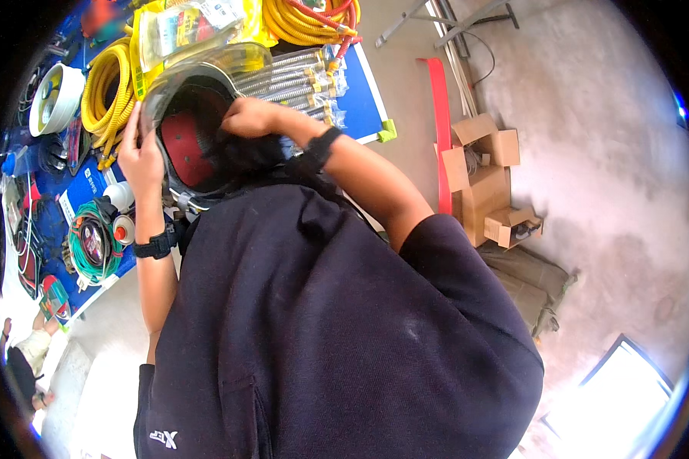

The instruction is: The person cleans a white safety helmet using a blue cloth. They wipe the exterior shell, then the interior padding and straps, and finally the clear visor. The person also rotates the adjustment knob on the back of the helmet.

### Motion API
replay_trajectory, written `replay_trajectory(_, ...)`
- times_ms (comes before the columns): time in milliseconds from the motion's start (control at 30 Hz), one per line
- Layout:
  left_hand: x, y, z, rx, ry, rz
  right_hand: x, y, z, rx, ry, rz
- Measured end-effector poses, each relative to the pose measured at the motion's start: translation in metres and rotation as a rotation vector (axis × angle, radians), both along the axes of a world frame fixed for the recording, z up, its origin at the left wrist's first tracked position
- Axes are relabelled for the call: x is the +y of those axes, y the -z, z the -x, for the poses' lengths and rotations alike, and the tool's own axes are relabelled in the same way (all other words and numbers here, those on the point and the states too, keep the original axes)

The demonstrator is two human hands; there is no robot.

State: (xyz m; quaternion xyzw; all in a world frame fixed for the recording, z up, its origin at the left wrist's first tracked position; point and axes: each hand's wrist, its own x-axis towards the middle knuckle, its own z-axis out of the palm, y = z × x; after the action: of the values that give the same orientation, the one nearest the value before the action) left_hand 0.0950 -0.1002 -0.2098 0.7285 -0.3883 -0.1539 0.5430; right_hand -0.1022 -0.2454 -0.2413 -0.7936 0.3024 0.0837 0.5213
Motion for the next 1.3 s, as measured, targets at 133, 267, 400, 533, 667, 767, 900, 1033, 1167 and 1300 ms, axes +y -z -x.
replay_trajectory(133,0.018,0.012,-0.020,0.139,-0.177,0.113,-0.029,-0.015,0.079,-0.108,0.604,-0.315)
replay_trajectory(267,0.031,-0.025,-0.033,0.220,-0.334,0.130,-0.029,-0.026,0.118,-0.607,1.396,-0.753)
replay_trajectory(400,0.053,-0.053,-0.070,0.003,-0.481,0.158,-0.019,0.022,0.105,-0.402,0.778,-0.029)
replay_trajectory(533,0.044,-0.104,-0.062,0.060,-0.598,0.287,0.010,0.043,0.065,-0.244,-0.143,0.746)
replay_trajectory(667,0.038,-0.133,-0.050,0.066,-0.586,0.340,0.010,0.058,0.058,-0.167,-0.486,0.931)
replay_trajectory(767,0.039,-0.138,-0.051,0.011,-0.614,0.365,0.012,0.054,0.066,-0.061,-0.397,0.930)
replay_trajectory(900,0.044,-0.135,-0.054,0.020,-0.621,0.353,0.003,0.048,0.098,-0.021,-0.129,0.851)
replay_trajectory(1033,0.050,-0.132,-0.057,0.058,-0.597,0.330,-0.005,0.041,0.125,0.045,0.008,0.829)
replay_trajectory(1167,0.052,-0.128,-0.061,-0.010,-0.600,0.340,-0.003,0.043,0.122,0.089,0.105,0.857)
replay_trajectory(1300,0.043,-0.131,-0.048,-0.014,-0.558,0.385,0.008,0.050,0.098,-0.034,-0.095,0.967)
